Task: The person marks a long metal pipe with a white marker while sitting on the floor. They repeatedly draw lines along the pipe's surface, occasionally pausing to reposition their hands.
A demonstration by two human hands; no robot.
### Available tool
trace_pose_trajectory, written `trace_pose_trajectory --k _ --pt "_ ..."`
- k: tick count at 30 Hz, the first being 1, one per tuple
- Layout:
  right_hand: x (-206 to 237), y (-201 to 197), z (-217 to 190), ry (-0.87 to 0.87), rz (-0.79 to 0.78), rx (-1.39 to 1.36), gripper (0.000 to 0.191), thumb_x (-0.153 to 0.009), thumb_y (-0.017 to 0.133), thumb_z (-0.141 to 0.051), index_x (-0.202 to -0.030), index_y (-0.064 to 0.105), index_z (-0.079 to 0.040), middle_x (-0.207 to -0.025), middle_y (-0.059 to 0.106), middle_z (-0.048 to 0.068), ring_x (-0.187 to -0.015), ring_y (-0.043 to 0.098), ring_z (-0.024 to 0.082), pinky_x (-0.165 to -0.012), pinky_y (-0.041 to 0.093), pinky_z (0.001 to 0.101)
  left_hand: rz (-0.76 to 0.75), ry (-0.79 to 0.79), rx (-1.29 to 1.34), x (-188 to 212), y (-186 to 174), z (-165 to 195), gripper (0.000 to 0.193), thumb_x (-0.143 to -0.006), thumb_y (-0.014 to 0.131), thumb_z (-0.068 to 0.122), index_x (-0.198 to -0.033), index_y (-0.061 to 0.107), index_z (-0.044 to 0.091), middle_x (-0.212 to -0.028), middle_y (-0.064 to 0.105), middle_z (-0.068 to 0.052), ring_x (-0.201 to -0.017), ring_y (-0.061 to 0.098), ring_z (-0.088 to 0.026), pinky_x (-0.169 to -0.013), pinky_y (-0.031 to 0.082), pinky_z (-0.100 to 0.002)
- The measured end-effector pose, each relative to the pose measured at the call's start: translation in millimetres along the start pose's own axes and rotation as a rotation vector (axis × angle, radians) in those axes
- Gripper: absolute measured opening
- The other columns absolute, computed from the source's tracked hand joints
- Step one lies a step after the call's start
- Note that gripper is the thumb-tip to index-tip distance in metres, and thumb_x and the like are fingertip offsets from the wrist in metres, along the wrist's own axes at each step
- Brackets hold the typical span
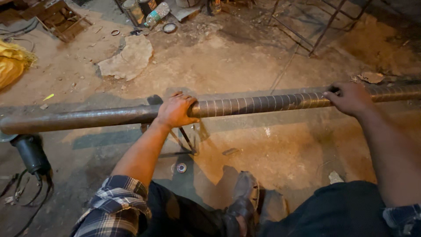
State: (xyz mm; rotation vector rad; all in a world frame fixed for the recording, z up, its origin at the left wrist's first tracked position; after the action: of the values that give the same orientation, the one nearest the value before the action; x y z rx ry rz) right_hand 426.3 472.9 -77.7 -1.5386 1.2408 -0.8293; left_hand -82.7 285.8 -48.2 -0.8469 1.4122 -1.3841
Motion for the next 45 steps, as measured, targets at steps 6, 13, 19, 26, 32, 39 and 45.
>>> trace_pose_trajectory --k 6,13,19,26,32,39,45 --pt "-1.0 0.7 -0.3 -0.003 -0.003 0.015 0.039 -0.092 0.072 -0.041 -0.116 0.077 -0.011 -0.096 0.078 0.016 -0.087 0.074 0.033 -0.080 0.057 0.0442 -0.019 0.020 0.032 -3.2 10.1 -3.7 0.074 -0.071 0.084 0.054 -0.124 0.066 0.006 -0.120 0.069 -0.019 -0.121 0.061 -0.039 -0.118 0.038 -0.047" --pt "-0.1 1.2 -4.2 0.044 -0.051 0.011 0.038 -0.094 0.072 -0.041 -0.119 0.076 -0.012 -0.098 0.079 0.016 -0.089 0.075 0.033 -0.082 0.057 0.0447 -0.018 -0.022 0.066 -3.6 6.2 -4.4 0.072 -0.068 0.086 0.052 -0.121 0.068 0.008 -0.117 0.069 -0.021 -0.122 0.059 -0.042 -0.113 0.040 -0.047" --pt "1.3 -0.8 -8.2 0.011 -0.028 -0.006 0.039 -0.093 0.073 -0.039 -0.118 0.076 -0.009 -0.105 0.077 0.017 -0.093 0.074 0.033 -0.084 0.057 0.0449 -0.069 -0.067 0.104 -4.8 4.4 -5.5 0.071 -0.068 0.087 0.051 -0.121 0.069 0.008 -0.114 0.070 -0.020 -0.115 0.063 -0.040 -0.100 0.049 -0.048" --pt "3.0 -2.1 -10.0 -0.012 -0.040 0.011 0.038 -0.094 0.073 -0.038 -0.119 0.077 -0.009 -0.108 0.078 0.017 -0.096 0.075 0.034 -0.087 0.058 0.0448 -0.093 -0.109 0.183 -9.5 7.5 -10.3 0.073 -0.065 0.089 0.050 -0.122 0.070 0.008 -0.114 0.071 -0.020 -0.111 0.066 -0.040 -0.096 0.052 -0.048" --pt "5.2 -2.7 -12.1 0.021 -0.057 -0.026 0.040 -0.093 0.073 -0.039 -0.120 0.076 -0.010 -0.107 0.078 0.017 -0.095 0.075 0.034 -0.087 0.057 0.0454 -0.134 -0.168 0.232 -10.3 8.1 -13.4 0.074 -0.063 0.090 0.049 -0.123 0.070 0.009 -0.114 0.072 -0.020 -0.111 0.066 -0.040 -0.094 0.053 -0.048" --pt "5.6 -3.6 -11.5 0.014 -0.043 0.026 0.042 -0.093 0.073 -0.042 -0.121 0.076 -0.010 -0.103 0.078 0.018 -0.094 0.074 0.035 -0.086 0.058 0.0463 -0.239 -0.212 0.253 -11.6 13.1 -16.6 0.072 -0.064 0.088 0.049 -0.124 0.070 0.012 -0.115 0.073 -0.016 -0.109 0.069 -0.037 -0.093 0.054 -0.046" --pt "2.5 -2.4 -18.7 -0.012 -0.054 0.085 0.042 -0.094 0.072 -0.043 -0.121 0.077 -0.012 -0.104 0.079 0.017 -0.096 0.075 0.035 -0.087 0.058 0.0458 -0.221 -0.184 0.273 -14.0 16.4 -19.5 0.073 -0.064 0.089 0.049 -0.124 0.070 0.011 -0.114 0.073 -0.018 -0.109 0.069 -0.037 -0.094 0.054 -0.046"
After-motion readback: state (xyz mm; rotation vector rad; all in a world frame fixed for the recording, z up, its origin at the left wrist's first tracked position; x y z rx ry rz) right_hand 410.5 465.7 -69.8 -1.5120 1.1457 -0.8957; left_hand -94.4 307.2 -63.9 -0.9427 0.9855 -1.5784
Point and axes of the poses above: each hand's wrist, its own x-axis away from the middle knuckle, its own y-axis out of the palm, z = x × y, the point moved 10 cm from there along -x, towards the middle knuckle
